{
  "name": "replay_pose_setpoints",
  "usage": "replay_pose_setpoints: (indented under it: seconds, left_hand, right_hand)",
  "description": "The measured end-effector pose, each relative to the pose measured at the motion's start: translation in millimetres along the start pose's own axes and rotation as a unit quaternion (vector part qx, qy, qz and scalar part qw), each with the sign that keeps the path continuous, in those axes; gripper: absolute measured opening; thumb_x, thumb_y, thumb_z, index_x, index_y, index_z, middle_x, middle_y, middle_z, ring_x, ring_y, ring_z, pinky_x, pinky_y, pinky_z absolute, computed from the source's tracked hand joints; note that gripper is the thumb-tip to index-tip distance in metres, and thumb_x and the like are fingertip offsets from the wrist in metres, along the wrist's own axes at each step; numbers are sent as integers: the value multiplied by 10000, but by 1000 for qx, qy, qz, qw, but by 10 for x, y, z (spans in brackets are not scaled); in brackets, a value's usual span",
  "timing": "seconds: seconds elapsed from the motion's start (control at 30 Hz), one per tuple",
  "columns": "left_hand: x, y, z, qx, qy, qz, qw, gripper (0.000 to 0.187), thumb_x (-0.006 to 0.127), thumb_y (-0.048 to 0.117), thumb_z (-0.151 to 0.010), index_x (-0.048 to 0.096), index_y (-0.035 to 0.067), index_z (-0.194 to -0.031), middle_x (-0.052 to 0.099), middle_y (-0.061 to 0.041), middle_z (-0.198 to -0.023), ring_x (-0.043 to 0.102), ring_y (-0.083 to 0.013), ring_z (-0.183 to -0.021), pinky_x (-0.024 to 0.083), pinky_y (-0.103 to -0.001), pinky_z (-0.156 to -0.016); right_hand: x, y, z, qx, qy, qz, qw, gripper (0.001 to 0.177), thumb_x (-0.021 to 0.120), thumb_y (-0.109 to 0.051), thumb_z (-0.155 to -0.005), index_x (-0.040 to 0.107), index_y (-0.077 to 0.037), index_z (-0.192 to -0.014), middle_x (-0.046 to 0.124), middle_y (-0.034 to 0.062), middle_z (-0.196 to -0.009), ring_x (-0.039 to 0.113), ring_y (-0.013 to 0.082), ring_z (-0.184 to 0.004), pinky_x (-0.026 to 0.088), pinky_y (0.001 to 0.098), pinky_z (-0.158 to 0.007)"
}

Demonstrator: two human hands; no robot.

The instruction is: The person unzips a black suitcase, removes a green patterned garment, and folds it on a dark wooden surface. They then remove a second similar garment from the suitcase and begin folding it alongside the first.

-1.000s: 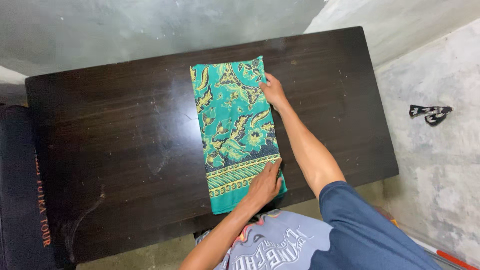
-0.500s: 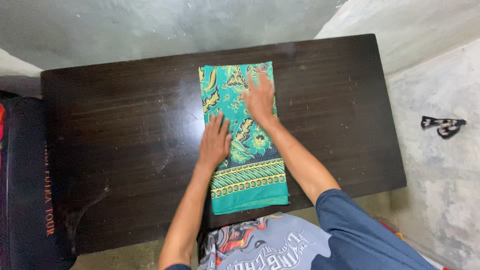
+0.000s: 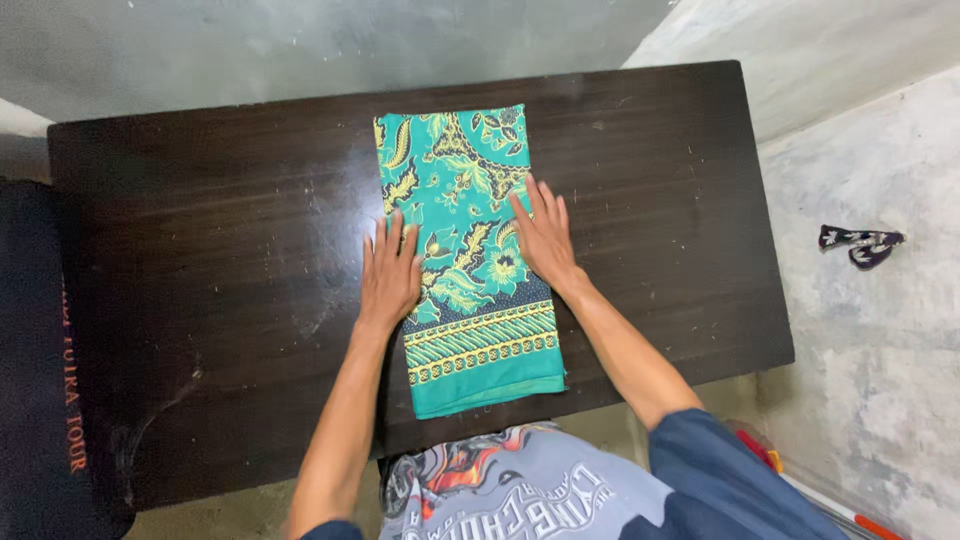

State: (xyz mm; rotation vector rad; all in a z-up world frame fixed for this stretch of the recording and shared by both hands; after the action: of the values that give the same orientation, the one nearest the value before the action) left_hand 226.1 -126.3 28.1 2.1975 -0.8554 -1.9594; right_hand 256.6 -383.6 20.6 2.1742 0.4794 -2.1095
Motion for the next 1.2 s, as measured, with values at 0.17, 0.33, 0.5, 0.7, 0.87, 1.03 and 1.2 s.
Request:
replay_pose_setpoints:
  seconds: [0.17, 0.33, 0.5, 0.7, 0.87, 1.03, 1.2]
  left_hand:
    - [-282, 143, 717, 97, -101, 28, 990, 572, 622, -59, -840, 611, 209, -1345, 399, -41, -1643, 336, -285, -1553, 278, -499, -1293]
    - [-574, 354, 959, 155, -185, 111, 964, 479, 719, 55, -704, 655, 121, -1174, 439, -139, -1559, 349, -362, -1416, 261, -568, -1180]
    - [-502, 324, 957, 166, -143, 96, 971, 289, 727, 148, -839, 671, 125, -1122, 553, -90, -1454, 444, -321, -1387, 328, -541, -1181]
    - [-245, 110, 1001, 35, -15, 150, 988, 287, 650, 74, -902, 662, 94, -1188, 702, -158, -1190, 640, -335, -1134, 464, -473, -980]
    - [-25, -153, 899, -90, 11, 158, 983, 315, 644, 129, -902, 578, 66, -1203, 718, -175, -871, 671, -408, -846, 473, -474, -876]
    - [-77, -139, 677, -214, 15, 214, 953, 307, 639, 298, -996, 581, 45, -1159, 716, -191, -847, 679, -427, -818, 492, -512, -813]
    - [-59, -100, 593, -270, 43, 277, 921, 401, 655, 384, -1003, 580, 7, -1118, 717, -230, -968, 696, -432, -903, 527, -506, -791]
  right_hand:
    - [-205, -81, 877, -88, -63, -36, 993, 750, 641, 86, -799, 542, -210, -1480, 347, 133, -1639, 332, 358, -1514, 269, 528, -1233]
    - [-467, -278, 1344, -171, -88, -92, 977, 611, 701, -39, -820, 595, -195, -1400, 389, 149, -1572, 364, 373, -1437, 300, 563, -1160]
    - [-442, -299, 1344, -167, -98, -94, 976, 504, 726, -51, -767, 653, -153, -1255, 464, 150, -1497, 415, 366, -1399, 318, 563, -1149]
    - [-422, -344, 1249, -153, -11, -123, 980, 314, 689, -37, -808, 640, -81, -1115, 604, 132, -1365, 519, 337, -1322, 397, 520, -1102]
    - [90, 109, 1043, 147, -152, -400, 892, 235, 506, -149, -1056, 601, -42, -1242, 739, 187, -1040, 737, 276, -972, 555, 435, -880]
    - [288, 313, 891, 235, -177, -408, 864, 387, 535, -163, -1033, 534, -87, -1413, 726, 195, -1098, 657, 245, -971, 516, 379, -899]
    - [178, 46, 705, 90, -156, -608, 773, 520, 710, -84, -866, 510, -65, -1345, 675, 117, -1231, 637, 161, -1107, 516, 343, -954]
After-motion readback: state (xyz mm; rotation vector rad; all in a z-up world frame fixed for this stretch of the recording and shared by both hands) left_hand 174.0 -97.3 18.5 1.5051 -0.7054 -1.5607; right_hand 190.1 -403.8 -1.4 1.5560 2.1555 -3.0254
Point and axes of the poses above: each hand's wrist, its own z-axis away from the middle knuckle, its own x-axis out of the palm, y = z × x, the point moved 8 cm from there along -z, towards the middle knuckle
